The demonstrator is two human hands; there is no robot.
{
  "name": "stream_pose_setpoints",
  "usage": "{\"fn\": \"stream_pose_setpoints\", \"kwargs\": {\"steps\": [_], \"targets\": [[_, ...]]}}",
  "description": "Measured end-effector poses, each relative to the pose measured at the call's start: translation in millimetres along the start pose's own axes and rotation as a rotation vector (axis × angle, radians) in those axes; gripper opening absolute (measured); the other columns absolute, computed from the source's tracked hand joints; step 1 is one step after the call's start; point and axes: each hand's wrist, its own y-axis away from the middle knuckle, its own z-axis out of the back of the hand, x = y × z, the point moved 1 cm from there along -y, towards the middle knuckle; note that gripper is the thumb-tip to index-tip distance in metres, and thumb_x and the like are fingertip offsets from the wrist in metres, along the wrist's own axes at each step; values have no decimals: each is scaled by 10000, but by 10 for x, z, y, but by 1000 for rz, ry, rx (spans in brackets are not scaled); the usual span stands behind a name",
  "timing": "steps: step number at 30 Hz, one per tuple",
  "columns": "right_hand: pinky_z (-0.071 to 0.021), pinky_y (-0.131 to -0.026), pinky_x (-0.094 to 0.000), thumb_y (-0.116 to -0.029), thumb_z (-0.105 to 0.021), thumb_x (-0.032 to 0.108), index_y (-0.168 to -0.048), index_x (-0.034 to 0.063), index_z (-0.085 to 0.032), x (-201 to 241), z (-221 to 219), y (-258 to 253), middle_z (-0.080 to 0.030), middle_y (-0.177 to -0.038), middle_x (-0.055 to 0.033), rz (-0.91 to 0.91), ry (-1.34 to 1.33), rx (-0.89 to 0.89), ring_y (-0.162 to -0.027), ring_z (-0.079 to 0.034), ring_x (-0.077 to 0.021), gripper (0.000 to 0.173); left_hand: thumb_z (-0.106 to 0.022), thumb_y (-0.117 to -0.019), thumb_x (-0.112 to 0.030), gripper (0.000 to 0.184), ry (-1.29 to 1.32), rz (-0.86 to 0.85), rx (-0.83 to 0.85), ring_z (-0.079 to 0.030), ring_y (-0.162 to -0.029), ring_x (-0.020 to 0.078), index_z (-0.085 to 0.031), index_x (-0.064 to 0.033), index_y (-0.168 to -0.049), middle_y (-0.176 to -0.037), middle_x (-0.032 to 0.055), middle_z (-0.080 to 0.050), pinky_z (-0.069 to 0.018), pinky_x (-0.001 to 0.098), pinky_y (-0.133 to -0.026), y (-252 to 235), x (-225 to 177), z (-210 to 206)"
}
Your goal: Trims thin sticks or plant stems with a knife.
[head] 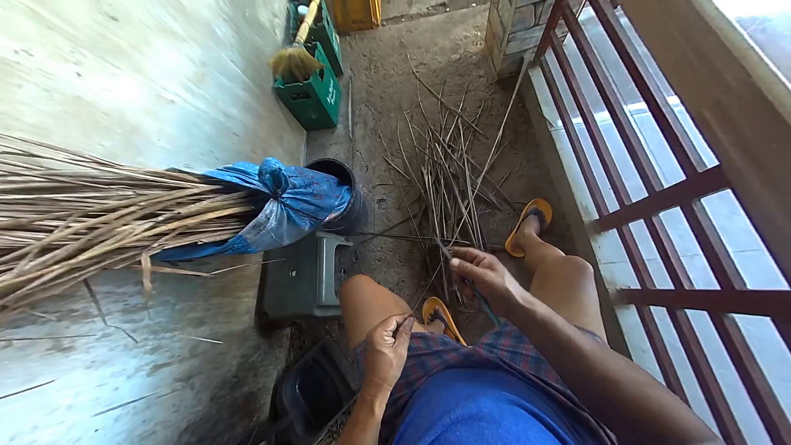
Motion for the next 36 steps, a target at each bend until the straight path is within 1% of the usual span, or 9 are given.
{"fn": "stream_pose_setpoints", "kwargs": {"steps": [2, 4, 9, 12, 15, 21, 29, 33, 36], "targets": [[-425, -437, -192, -1019, -569, 151, -1376, 26, -546, -93, -94, 87, -586, -754, 22, -26, 28, 98, -499, -489, -46, 379, -656, -944, -77, 152, 2, -3, -9, -656, -740, -63, -760, 26, -987, -851, 26, -750, -533, 98, -728, -3, 6, 4], [-429, -429, -188, -1017, -583, 152, -1345, 19, -568, -146, -102, 89, -593, -747, 22, -39, 35, 101, -484, -487, -41, 354, -655, -941, -77, 156, -13, -15, -10, -661, -750, -58, -763, 25, -990, -862, 30, -753, -534, 101, -740, 4, 6, 14], [-428, -421, -190, -1072, -512, 124, -1352, 10, -561, 94, 125, -120, -574, -729, -22, -54, -29, -185, -474, -484, -60, 306, -641, -937, -83, 169, -15, -12, 8, -657, -733, -55, -764, 25, -982, -848, 31, -751, -534, 109, -723, 38, 38, 26], [-421, -405, -180, -1081, -505, 131, -1334, 28, -560, 161, 169, -185, -561, -726, -29, -76, -55, -216, -460, -477, -60, 279, -640, -938, -67, 163, 15, -11, 15, -645, -725, -65, -759, 34, -985, -850, 29, -747, -527, 98, -717, 39, 23, 12], [-422, -404, -173, -1085, -488, 136, -1334, 22, -556, 148, 217, -185, -561, -728, -24, -71, -58, -134, -455, -474, -52, 282, -637, -935, -63, 160, 20, -4, 3, -638, -709, -66, -756, 35, -977, -836, 25, -742, -524, 99, -703, 38, 53, 18], [-429, -451, -187, -1025, -568, 184, -1318, 55, -599, -201, 84, 48, -595, -752, 43, -179, 116, 336, -508, -496, -31, 322, -645, -941, -78, 160, -2, 8, 3, -649, -729, -64, -761, 25, -980, -848, 25, -749, -527, 97, -723, 32, 84, 68], [-431, -432, -167, -1029, -546, 161, -1322, 29, -585, 80, 209, 13, -596, -742, 29, -62, 64, 182, -490, -499, -30, 324, -653, -934, -71, 155, 47, -27, 1, -648, -728, -67, -761, 30, -979, -852, 21, -751, -530, 96, -714, 31, 76, 42], [-432, -439, -173, -1012, -586, 173, -1315, 34, -588, -135, 67, 115, -597, -744, 41, -53, 71, 255, -496, -501, -29, 333, -650, -936, -61, 152, 82, -42, 10, -651, -737, -65, -757, 37, -978, -849, 20, -749, -533, 96, -727, 41, 72, -24], [-443, -454, -183, -1002, -589, 168, -1302, 21, -590, -149, 55, 96, -603, -749, 40, -16, 70, 192, -507, -507, -32, 334, -646, -936, -54, 153, 97, -46, 14, -656, -747, -62, -756, 43, -980, -859, 22, -751, -539, 102, -737, 49, 34, -44]]}}
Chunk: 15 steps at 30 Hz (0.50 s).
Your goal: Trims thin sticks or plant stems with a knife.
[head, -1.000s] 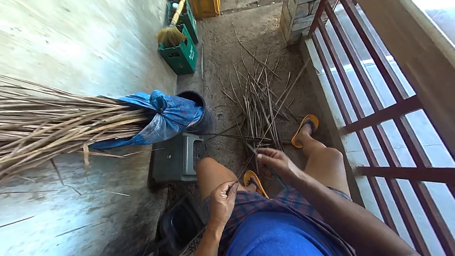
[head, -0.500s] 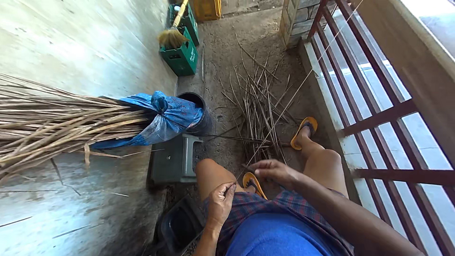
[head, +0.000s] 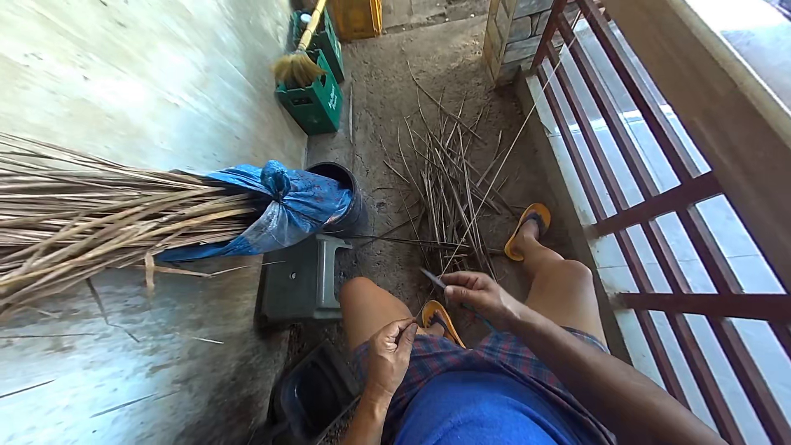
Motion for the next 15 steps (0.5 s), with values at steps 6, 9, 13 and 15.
{"fn": "stream_pose_setpoints", "kwargs": {"steps": [6, 9, 13, 15], "targets": [[-433, -411, -182, -1079, -505, 138, -1357, 37, -566, 306, 399, -122, -569, -724, -17, 22, -91, -417, -465, -485, -55, 302, -638, -931, -52, 158, -36, 32, 6, -649, -738, -66, -755, 47, -971, -850, 28, -747, -531, 101, -733, 42, 8, 71], [-454, -453, -199, -1026, -530, 153, -1341, 18, -563, 145, 159, -28, -604, -747, 20, 78, 18, -205, -508, -516, -49, 344, -643, -933, -50, 153, -13, 32, 18, -648, -731, -66, -756, 41, -980, -851, 24, -748, -533, 99, -719, 30, 2, 43], [-448, -471, -185, -1006, -577, 171, -1346, 22, -568, -106, -139, 6, -625, -792, 46, 94, 14, 9, -534, -516, -22, 371, -636, -937, -39, 154, 29, 37, 25, -650, -739, -60, -753, 44, -994, -856, 18, -748, -532, 100, -721, 15, -21, 31], [-445, -465, -194, -1005, -558, 164, -1317, 20, -575, -28, -52, -34, -611, -752, 36, 77, -22, -78, -518, -511, -35, 345, -634, -932, -36, 153, 35, 43, 25, -647, -725, -58, -755, 40, -987, -848, 11, -746, -535, 104, -710, 24, -10, 83]]}}
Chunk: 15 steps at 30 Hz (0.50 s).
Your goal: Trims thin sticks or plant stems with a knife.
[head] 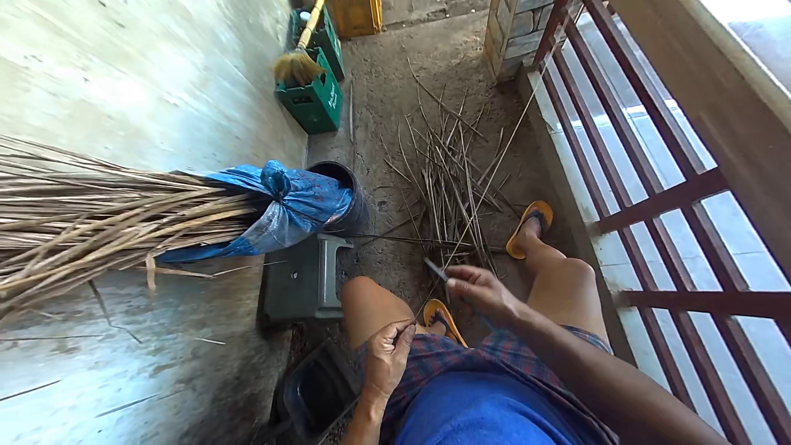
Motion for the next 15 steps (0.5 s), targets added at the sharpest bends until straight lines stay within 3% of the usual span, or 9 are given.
{"fn": "stream_pose_setpoints", "kwargs": {"steps": [5, 8, 12, 15], "targets": [[-429, -425, -180, -1082, -489, 169, -1356, 76, -569, 362, 673, -305, -555, -716, 24, 34, -67, -482, -477, -475, -34, 300, -636, -926, -38, 144, -4, 10, 8, -640, -689, -57, -755, 36, -954, -806, -5, -736, -538, 110, -688, 99, 69, 132], [-414, -410, -176, -1086, -499, 219, -1349, 139, -562, 531, 1047, -327, -547, -761, 39, 116, -94, -653, -474, -450, -27, 282, -632, -921, -40, 149, 14, 43, 4, -638, -673, -47, -762, 24, -959, -815, -14, -742, -538, 121, -663, 216, 175, 278], [-433, -400, -204, -1092, -467, 224, -1366, 137, -561, 519, 880, -184, -546, -730, 21, 183, -55, -609, -464, -472, -57, 303, -624, -923, -15, 145, 43, 108, -66, -610, -644, -50, -757, 18, -971, -794, -37, -726, -517, 114, -634, 283, 201, 358], [-481, -450, -219, -1049, -461, 185, -1405, 58, -504, 326, 408, -33, -589, -735, 13, 176, 27, -369, -499, -528, -66, 380, -611, -934, -14, 144, 72, 131, -76, -599, -627, -50, -744, 24, -973, -782, -40, -717, -505, 109, -611, 189, 151, 266]]}}
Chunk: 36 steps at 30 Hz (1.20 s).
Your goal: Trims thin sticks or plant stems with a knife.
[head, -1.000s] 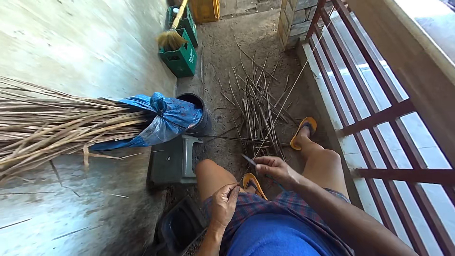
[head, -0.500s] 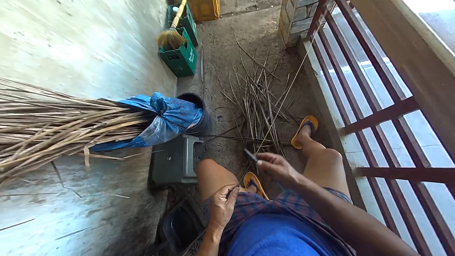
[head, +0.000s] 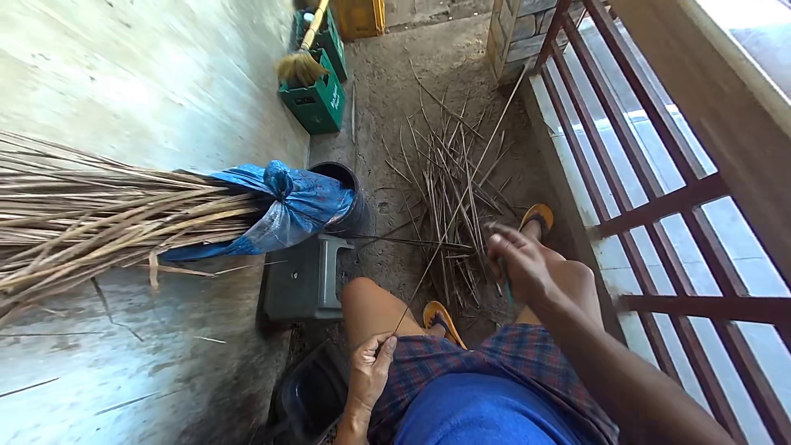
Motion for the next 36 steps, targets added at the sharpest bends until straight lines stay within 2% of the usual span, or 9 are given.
{"fn": "stream_pose_setpoints", "kwargs": {"steps": [4, 8, 11, 14, 19, 23, 28, 31, 36], "targets": [[-457, -470, -211, -992, -555, 200, -1449, 13, -460, -295, -420, 333, -599, -775, 43, -105, -51, 419, -527, -513, -42, 503, -607, -954, -27, 153, 38, 2, 45, -580, -622, -53, -745, 12, -1005, -785, -45, -708, -486, 106, -592, -92, -84, -143], [-445, -463, -180, -1009, -583, 166, -1257, 27, -583, -373, -487, 324, -616, -742, 48, -126, -115, 522, -512, -517, -20, 284, -622, -943, -35, 152, 50, -34, 116, -596, -638, -52, -757, 4, -1000, -785, -44, -716, -501, 113, -607, -105, -136, -224], [-446, -452, -186, -1020, -531, 163, -1204, 24, -617, -114, -323, 131, -612, -728, 37, -105, -13, 343, -498, -508, -28, 246, -619, -944, -43, 150, 72, -14, 158, -576, -612, -44, -755, -7, -993, -761, -60, -698, -488, 121, -584, -77, -121, -149], [-451, -465, -189, -1076, -504, 204, -1242, 62, -617, 126, 78, -226, -594, -752, 28, -66, 44, -108, -515, -501, -33, 246, -629, -935, -47, 135, 85, 12, 170, -571, -592, -37, -760, -26, -960, -737, -67, -692, -488, 128, -579, -20, -21, -5], [-441, -469, -169, -1094, -460, 374, -1165, 205, -535, 254, 661, -459, -559, -785, 95, 99, -203, -566, -516, -481, -8, 198, -569, -969, -35, 174, 134, 59, 65, -552, -546, -23, -740, -28, -1001, -682, -73, -654, -460, 126, -517, -17, -12, 120], [-468, -443, -211, -1104, -399, 244, -1301, 95, -527, -2, 261, -18, -582, -751, 36, -39, -32, -227, -492, -500, -45, 278, -541, -1039, -121, 164, 287, -109, 58, -724, -848, 79, -699, -111, -1084, -916, -45, -756, -607, 270, -827, -242, -213, -94], [-530, -510, -209, -1031, -540, 214, -1251, 54, -624, -475, -315, 642, -722, -1157, -37, -79, -134, 295, -606, -625, -45, 285, -586, -1041, -242, 129, 492, -344, 144, -718, -1087, 159, -667, -225, -1141, -1120, 3, -756, -561, 348, -1012, -590, -631, -584], [-505, -469, -189, -1035, -540, 195, -1243, 48, -616, -555, -489, 815, -715, -1213, -82, -102, -301, 259, -574, -623, -44, 266, -548, -1059, -185, 127, 551, -359, 233, -697, -1150, 156, -659, -170, -1121, -1165, 30, -753, -541, 327, -1032, -639, -781, -803], [-518, -469, -204, -1015, -570, 127, -1206, -5, -585, -593, -472, 761, -695, -890, -53, -36, -379, 58, -544, -598, -65, 233, -585, -1043, -189, 102, 547, -321, 235, -650, -1242, 175, -663, -141, -1088, -1218, 56, -738, -493, 344, -1098, -547, -748, -1031]]}}
